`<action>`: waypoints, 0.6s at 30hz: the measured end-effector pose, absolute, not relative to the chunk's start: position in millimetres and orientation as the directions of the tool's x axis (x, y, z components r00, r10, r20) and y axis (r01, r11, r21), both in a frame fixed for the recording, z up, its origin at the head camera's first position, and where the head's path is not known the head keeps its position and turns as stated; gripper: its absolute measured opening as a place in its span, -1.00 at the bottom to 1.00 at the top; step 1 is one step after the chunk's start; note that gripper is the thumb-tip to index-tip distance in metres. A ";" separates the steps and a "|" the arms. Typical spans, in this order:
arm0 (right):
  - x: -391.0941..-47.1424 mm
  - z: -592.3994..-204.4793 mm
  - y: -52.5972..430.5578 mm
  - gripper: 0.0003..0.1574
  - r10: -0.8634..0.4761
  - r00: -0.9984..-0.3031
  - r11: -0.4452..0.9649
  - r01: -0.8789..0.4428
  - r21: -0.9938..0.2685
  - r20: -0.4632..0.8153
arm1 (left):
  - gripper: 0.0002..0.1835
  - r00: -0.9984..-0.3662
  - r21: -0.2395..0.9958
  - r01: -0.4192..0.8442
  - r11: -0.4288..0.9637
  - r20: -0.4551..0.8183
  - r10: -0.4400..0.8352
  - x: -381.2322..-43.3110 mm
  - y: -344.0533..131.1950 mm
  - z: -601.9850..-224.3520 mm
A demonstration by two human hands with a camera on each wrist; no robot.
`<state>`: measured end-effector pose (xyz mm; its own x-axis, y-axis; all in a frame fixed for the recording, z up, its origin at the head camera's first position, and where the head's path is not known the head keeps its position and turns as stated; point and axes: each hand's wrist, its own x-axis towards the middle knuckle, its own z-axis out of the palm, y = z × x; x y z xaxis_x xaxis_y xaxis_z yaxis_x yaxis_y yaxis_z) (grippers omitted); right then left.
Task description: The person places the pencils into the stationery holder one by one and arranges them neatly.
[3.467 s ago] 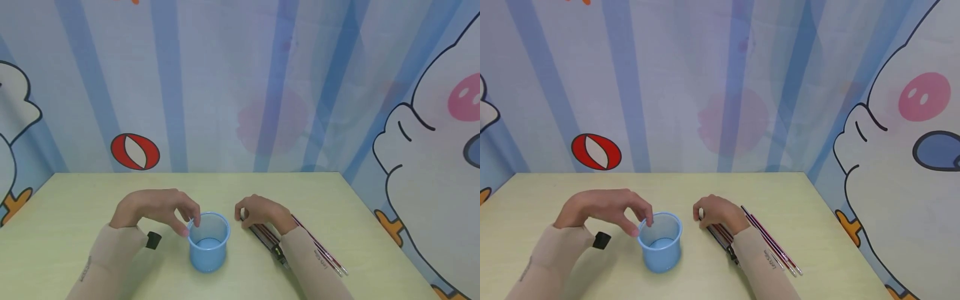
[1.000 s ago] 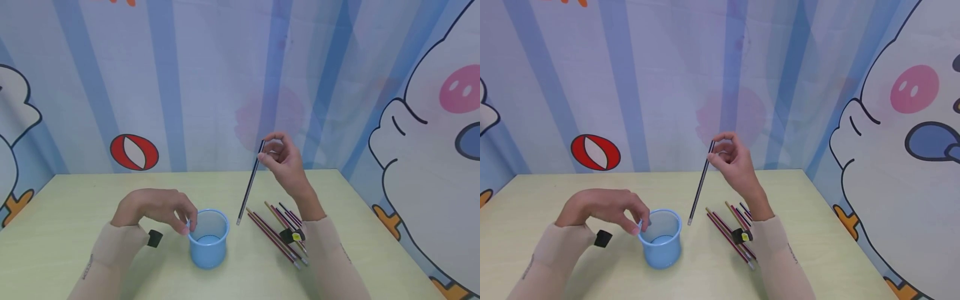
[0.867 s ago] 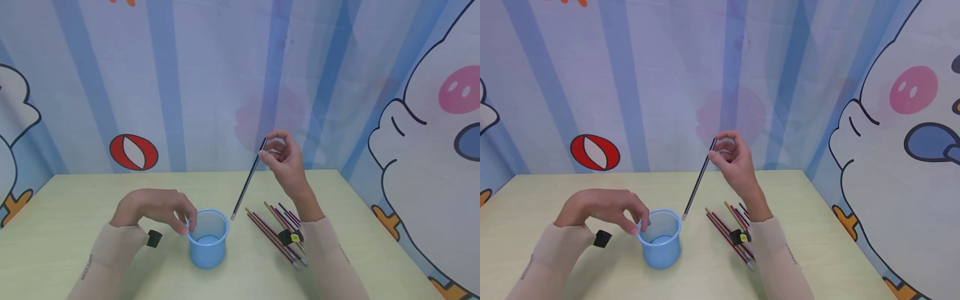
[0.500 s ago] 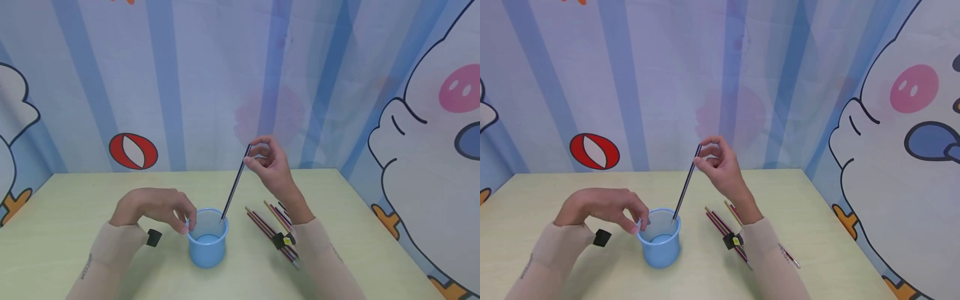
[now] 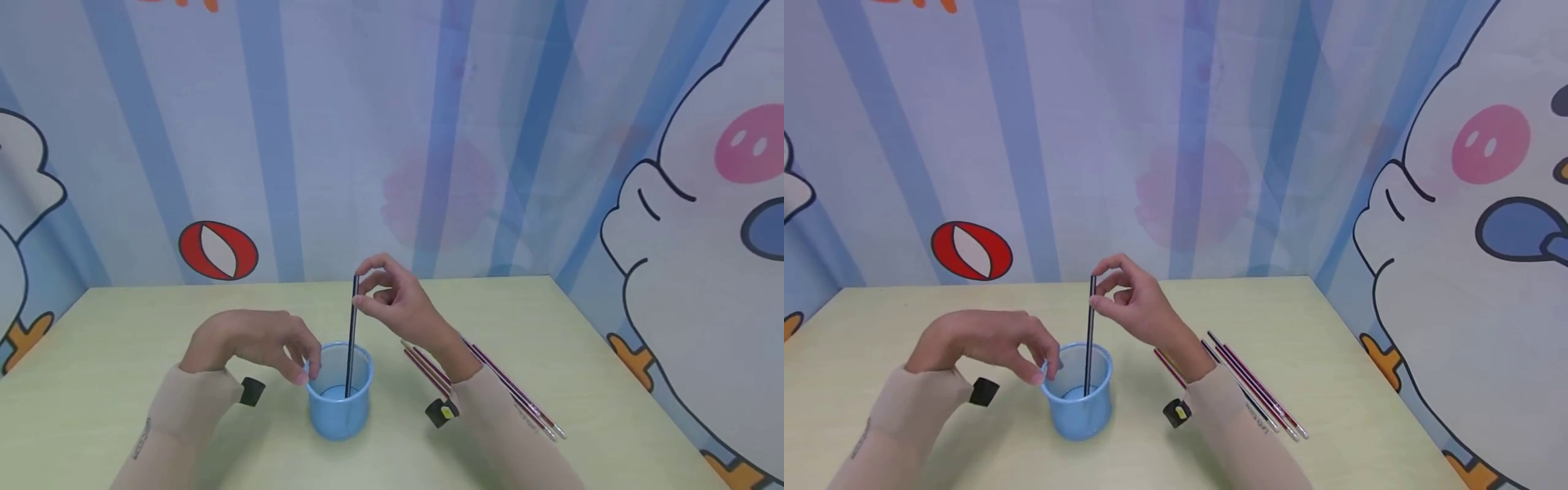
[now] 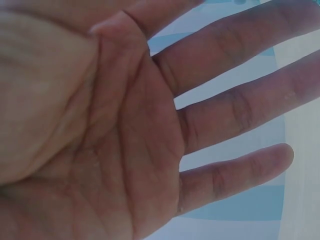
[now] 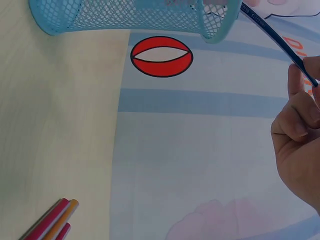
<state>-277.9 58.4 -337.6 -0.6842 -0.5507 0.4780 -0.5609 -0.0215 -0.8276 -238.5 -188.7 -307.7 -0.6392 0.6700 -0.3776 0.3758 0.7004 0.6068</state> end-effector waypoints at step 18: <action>-277.9 -354.5 41.6 -0.59 -0.668 -0.657 0.143 -0.575 -0.805 0.350 | -0.94 -0.615 0.598 0.417 0.684 -0.368 0.697 -241.3 -189.1 -310.1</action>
<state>-277.9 41.6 -354.5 -0.6567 -0.6679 0.3503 -0.5752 0.1431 -0.8054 -241.3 -189.1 -310.1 -0.6151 0.6972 -0.3682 0.4175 0.6841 0.5981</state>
